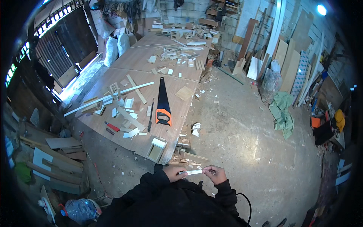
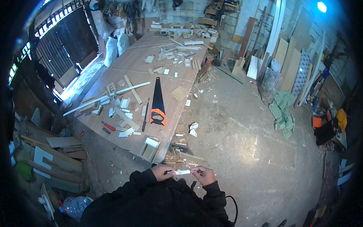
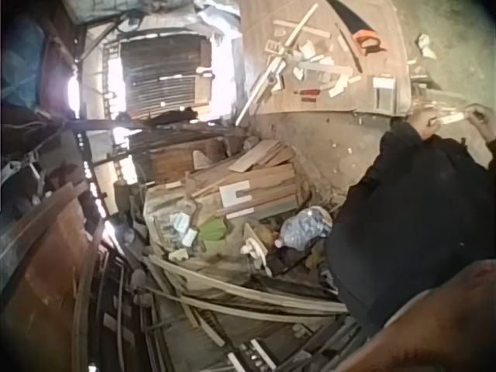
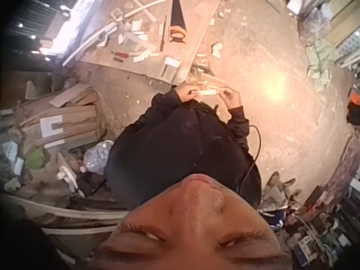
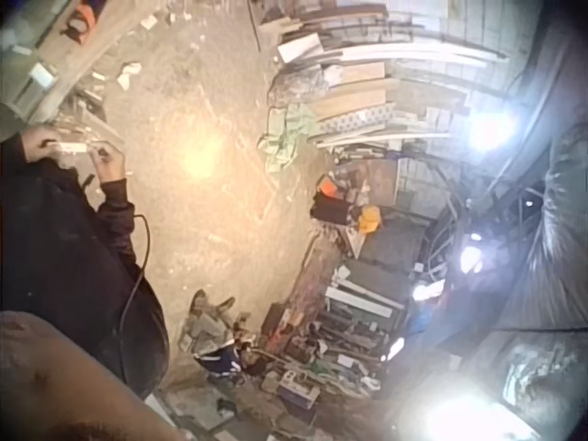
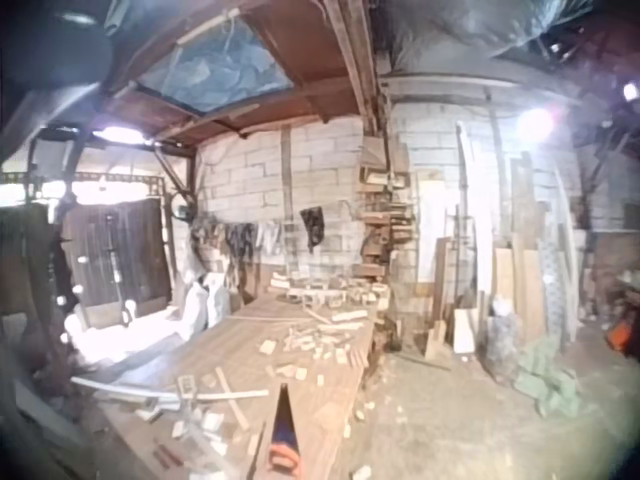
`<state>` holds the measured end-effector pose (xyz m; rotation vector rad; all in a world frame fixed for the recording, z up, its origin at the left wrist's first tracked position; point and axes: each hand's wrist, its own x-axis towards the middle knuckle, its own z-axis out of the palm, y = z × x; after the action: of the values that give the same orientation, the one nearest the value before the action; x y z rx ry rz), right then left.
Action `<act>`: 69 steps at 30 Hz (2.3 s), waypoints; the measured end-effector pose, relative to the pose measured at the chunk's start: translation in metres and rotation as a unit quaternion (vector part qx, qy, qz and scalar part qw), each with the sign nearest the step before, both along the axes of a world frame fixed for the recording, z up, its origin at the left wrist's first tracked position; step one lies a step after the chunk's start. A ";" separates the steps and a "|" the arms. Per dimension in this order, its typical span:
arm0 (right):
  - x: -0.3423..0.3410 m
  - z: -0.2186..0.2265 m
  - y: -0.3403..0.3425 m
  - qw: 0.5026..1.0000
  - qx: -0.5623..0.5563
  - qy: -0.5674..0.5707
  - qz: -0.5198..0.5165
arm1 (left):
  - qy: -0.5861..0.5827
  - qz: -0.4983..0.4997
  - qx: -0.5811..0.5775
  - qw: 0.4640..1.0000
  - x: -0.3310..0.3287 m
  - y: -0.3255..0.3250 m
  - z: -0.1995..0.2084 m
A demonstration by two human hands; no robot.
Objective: The person applies glue to pieces using a small applicator stick, fits parts together onto a small wooden box structure, and trims wooden pieces using a utility knife.
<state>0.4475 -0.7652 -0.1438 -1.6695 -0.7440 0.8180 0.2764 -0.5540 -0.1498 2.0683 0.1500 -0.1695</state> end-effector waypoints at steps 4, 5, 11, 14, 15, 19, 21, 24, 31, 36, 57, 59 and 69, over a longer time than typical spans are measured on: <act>-0.008 0.002 0.008 1.000 0.009 -0.006 0.021 | -0.025 0.022 0.016 0.999 -0.007 -0.004 -0.001; -0.008 -0.001 0.008 0.999 0.000 -0.040 0.027 | -0.014 0.020 0.014 1.000 -0.007 -0.005 0.001; -0.019 0.003 0.010 0.998 0.029 0.010 0.059 | -0.008 -0.010 0.087 0.996 0.004 -0.017 0.033; -0.022 0.003 0.010 0.995 0.058 0.056 0.059 | -0.058 0.005 0.072 0.996 0.008 -0.025 0.029; -0.022 0.003 0.010 0.994 0.067 0.072 0.055 | -0.110 0.019 0.046 0.993 0.009 -0.026 0.029; -0.026 0.007 0.009 0.997 0.045 0.065 0.007 | -0.059 0.009 0.066 0.996 0.008 -0.025 0.030; -0.028 0.014 0.009 0.998 0.017 -0.065 0.016 | -0.040 0.015 0.063 0.997 0.007 -0.026 0.028; -0.031 0.019 0.013 0.986 0.028 -0.163 0.019 | -0.055 0.026 0.037 0.997 0.006 -0.026 0.020; -0.034 0.019 0.016 0.992 0.042 -0.109 0.051 | 0.002 -0.006 0.001 1.000 0.000 -0.021 0.021; -0.036 0.018 0.018 0.993 0.036 -0.071 0.087 | -0.052 -0.002 -0.026 0.998 -0.005 -0.019 0.010; -0.043 0.009 0.011 0.981 0.053 0.165 0.089 | -0.068 -0.053 -0.037 0.996 -0.002 -0.011 0.022; -0.046 0.008 0.012 0.984 0.052 0.153 0.074 | -0.061 -0.046 -0.035 0.996 -0.002 -0.012 0.025; -0.051 0.007 0.023 0.996 0.013 0.036 0.085 | -0.055 -0.010 -0.039 0.998 -0.009 -0.006 0.021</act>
<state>0.3964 -0.7419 -0.1367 -1.5604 -0.8499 0.9785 0.2669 -0.5601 -0.1285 1.9958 0.0546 -0.0711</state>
